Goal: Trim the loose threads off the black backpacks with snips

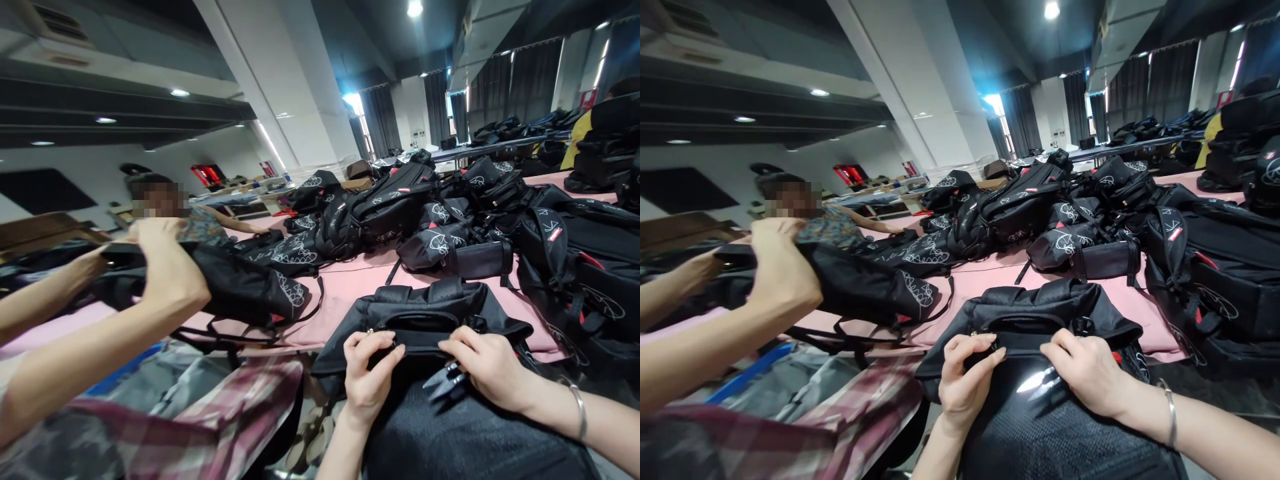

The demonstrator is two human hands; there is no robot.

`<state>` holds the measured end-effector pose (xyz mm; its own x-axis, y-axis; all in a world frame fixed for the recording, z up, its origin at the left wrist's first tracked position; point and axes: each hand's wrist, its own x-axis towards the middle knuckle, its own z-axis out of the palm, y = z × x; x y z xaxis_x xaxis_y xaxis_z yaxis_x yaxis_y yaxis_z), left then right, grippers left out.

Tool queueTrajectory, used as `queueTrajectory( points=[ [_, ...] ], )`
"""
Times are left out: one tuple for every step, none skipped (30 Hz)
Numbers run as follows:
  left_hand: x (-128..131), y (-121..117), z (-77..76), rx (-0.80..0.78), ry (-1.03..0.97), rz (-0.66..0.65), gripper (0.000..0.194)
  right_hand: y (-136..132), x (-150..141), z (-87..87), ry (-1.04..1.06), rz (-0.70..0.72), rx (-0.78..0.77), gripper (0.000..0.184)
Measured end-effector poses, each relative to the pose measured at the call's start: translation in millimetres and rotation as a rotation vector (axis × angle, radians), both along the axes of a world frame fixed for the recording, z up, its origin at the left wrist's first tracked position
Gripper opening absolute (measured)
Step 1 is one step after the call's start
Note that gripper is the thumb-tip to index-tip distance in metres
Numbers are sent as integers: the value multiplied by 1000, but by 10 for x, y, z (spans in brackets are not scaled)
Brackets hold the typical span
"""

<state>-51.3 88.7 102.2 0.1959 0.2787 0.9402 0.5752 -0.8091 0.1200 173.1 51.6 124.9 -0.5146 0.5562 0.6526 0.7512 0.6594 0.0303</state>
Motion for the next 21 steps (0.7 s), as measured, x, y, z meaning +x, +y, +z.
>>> queueTrajectory(
  points=[
    [-9, -8, -24, 14, -13, 5, 34, -7, -25, -38, 10, 5, 65, 21],
    [-11, -16, -43, 32, -22, 12, 32, -13, -46, -68, 10, 17, 121, 18],
    [-8, -23, -57, 50, -24, 20, 31, -17, -62, -89, 6, 27, 166, 17],
    [-1, -29, -66, 67, -22, 27, 31, -20, -72, -99, 0, 35, 198, 16],
    [9, -34, -73, 76, -16, 33, 31, -22, -78, -100, -2, 44, 218, 15],
    [19, -38, -77, 80, -10, 38, 31, -23, -81, -95, -3, 51, 234, 15],
    [28, -41, -79, 81, -4, 43, 31, -25, -80, -86, -4, 56, 245, 14],
    [33, -43, -79, 81, 3, 47, 31, -27, -79, -77, -5, 58, 255, 14],
    [34, -45, -77, 80, 9, 51, 30, -29, -77, -69, -10, 59, 260, 14],
    [29, -48, -69, 80, 17, 56, 30, -31, -74, -65, -18, 61, 259, 13],
    [21, -53, -54, 80, 31, 63, 29, -33, -72, -65, -27, 64, 257, 13],
    [9, -60, -27, 78, 49, 69, 29, -35, -70, -69, -38, 67, 253, 13],
    [-3, -69, 13, 72, 73, 66, 28, -36, -69, -74, -48, 71, 249, 14],
    [-10, -81, 69, 57, 108, 54, 27, -36, -70, -81, -59, 74, 245, 14],
    [-9, -95, 140, 31, 154, 34, 26, -36, -73, -85, -70, 76, 240, 14],
    [5, -111, 224, -6, 206, 13, 24, -37, -78, -88, -78, 78, 237, 15],
    [35, -125, 319, -51, 266, 2, 21, -39, -86, -86, -85, 78, 234, 15],
    [83, -137, 418, -108, 343, 11, 17, -43, -96, -82, -90, 78, 231, 15],
    [147, -143, 516, -176, 441, 46, 14, -48, -107, -74, -91, 81, 228, 15],
    [225, -141, 607, -254, 557, 100, 14, -54, -119, -64, -90, 89, 227, 15],
    [311, -131, 687, -339, 691, 157, 15, -61, -130, -54, -86, 102, 227, 17]
  ],
)
